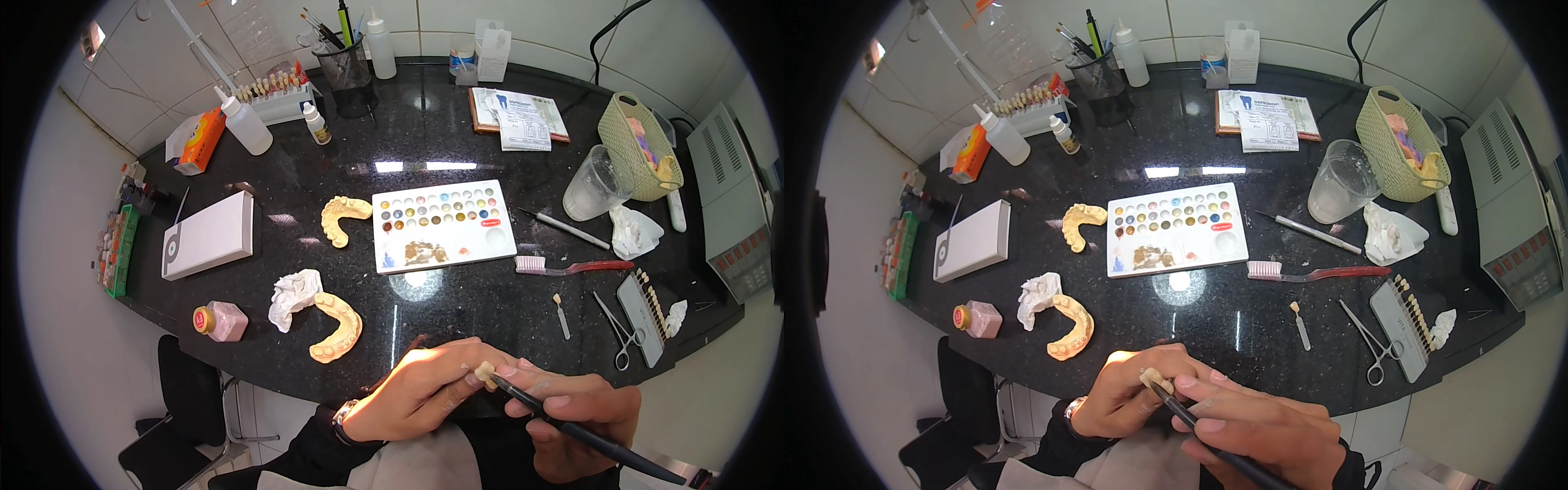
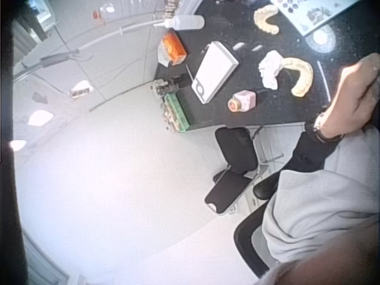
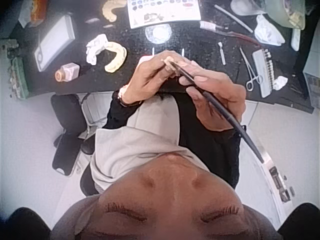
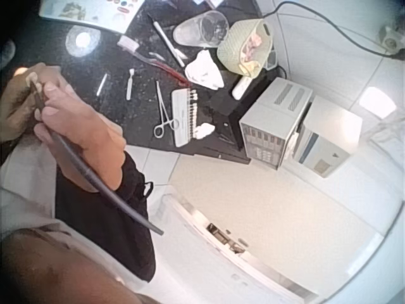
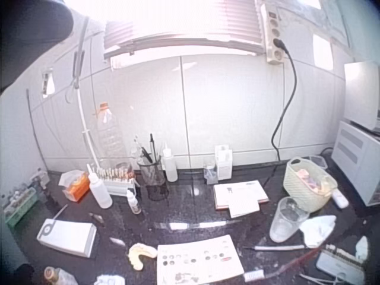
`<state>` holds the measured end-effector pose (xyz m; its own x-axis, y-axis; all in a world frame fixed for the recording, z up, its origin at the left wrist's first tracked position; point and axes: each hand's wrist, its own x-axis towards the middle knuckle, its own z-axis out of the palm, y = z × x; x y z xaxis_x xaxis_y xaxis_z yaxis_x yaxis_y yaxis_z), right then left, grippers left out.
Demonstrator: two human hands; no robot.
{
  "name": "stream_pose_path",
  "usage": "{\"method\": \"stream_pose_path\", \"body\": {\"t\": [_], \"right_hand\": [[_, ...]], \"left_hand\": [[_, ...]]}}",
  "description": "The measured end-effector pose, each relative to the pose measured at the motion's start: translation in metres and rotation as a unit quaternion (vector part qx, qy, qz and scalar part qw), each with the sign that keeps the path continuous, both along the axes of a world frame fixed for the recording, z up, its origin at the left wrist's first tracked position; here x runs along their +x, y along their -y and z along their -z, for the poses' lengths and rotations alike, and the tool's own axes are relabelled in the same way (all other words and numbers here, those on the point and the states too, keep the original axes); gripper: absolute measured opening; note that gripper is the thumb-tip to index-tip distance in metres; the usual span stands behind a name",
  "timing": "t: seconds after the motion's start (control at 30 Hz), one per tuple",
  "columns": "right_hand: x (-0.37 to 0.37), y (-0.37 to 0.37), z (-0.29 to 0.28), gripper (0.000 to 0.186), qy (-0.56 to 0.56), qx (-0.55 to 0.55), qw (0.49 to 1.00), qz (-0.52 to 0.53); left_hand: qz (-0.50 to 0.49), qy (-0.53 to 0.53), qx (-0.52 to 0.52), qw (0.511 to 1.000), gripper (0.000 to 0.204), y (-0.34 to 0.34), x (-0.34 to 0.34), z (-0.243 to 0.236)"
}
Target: The person applies a liquid or paste substance to a dental bridge using a brush, dipping the brush into a palette of different shades before applying it to the prosthetic.
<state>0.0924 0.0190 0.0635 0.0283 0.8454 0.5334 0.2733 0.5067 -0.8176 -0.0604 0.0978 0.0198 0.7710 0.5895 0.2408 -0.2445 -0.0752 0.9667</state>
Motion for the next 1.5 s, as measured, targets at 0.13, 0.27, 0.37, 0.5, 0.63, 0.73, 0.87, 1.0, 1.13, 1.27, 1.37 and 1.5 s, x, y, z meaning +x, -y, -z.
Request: {"method": "stream_pose_path", "body": {"t": [0.13,0.27,0.37,0.5,0.63,0.73,0.87,1.0,1.13,1.27,1.37,1.5], "right_hand": [[0.000,0.001,0.000,0.024,-0.007,-0.013,1.000,-0.003],[0.001,-0.001,0.002,0.025,-0.004,0.004,1.000,-0.016],[0.005,-0.002,0.003,0.026,0.002,0.003,0.999,-0.040],[0.003,0.000,0.000,0.025,-0.012,-0.001,0.999,-0.035],[0.005,-0.002,0.000,0.026,0.003,0.001,0.999,-0.041],[0.002,-0.001,0.001,0.025,-0.001,0.003,1.000,-0.028],[0.000,0.001,-0.001,0.024,-0.013,-0.004,1.000,-0.013],[0.003,0.000,0.000,0.024,0.005,-0.004,1.000,-0.019],[-0.002,0.000,0.000,0.025,-0.010,-0.003,1.000,-0.004],[-0.001,0.002,0.003,0.026,-0.023,-0.016,1.000,0.014],[0.003,0.002,0.007,0.029,-0.041,0.029,0.994,0.097],[0.006,-0.022,-0.014,0.030,-0.074,0.002,0.966,0.246]], "left_hand": [[-0.003,-0.006,-0.003,1.000,0.022,0.000,0.000,-0.001],[-0.008,-0.006,0.006,1.000,0.022,0.000,0.000,-0.002],[-0.001,-0.011,-0.005,1.000,0.022,0.000,0.001,-0.002],[-0.008,-0.002,-0.002,1.000,0.022,0.001,0.000,-0.002],[-0.009,0.002,-0.004,1.000,0.022,0.001,0.002,-0.001],[0.002,-0.021,-0.020,1.000,0.022,0.001,-0.001,-0.004],[-0.009,0.004,-0.002,1.000,0.022,0.001,0.001,-0.001],[0.004,-0.031,-0.022,0.999,0.021,0.001,0.000,-0.005],[-0.008,-0.033,-0.033,0.999,0.023,0.003,-0.001,-0.007],[-0.006,-0.003,-0.004,1.000,0.022,0.002,0.001,0.000],[0.005,0.014,-0.003,1.000,0.021,0.000,0.000,-0.001],[0.056,0.021,-0.032,0.998,0.020,-0.005,-0.001,-0.002]]}}
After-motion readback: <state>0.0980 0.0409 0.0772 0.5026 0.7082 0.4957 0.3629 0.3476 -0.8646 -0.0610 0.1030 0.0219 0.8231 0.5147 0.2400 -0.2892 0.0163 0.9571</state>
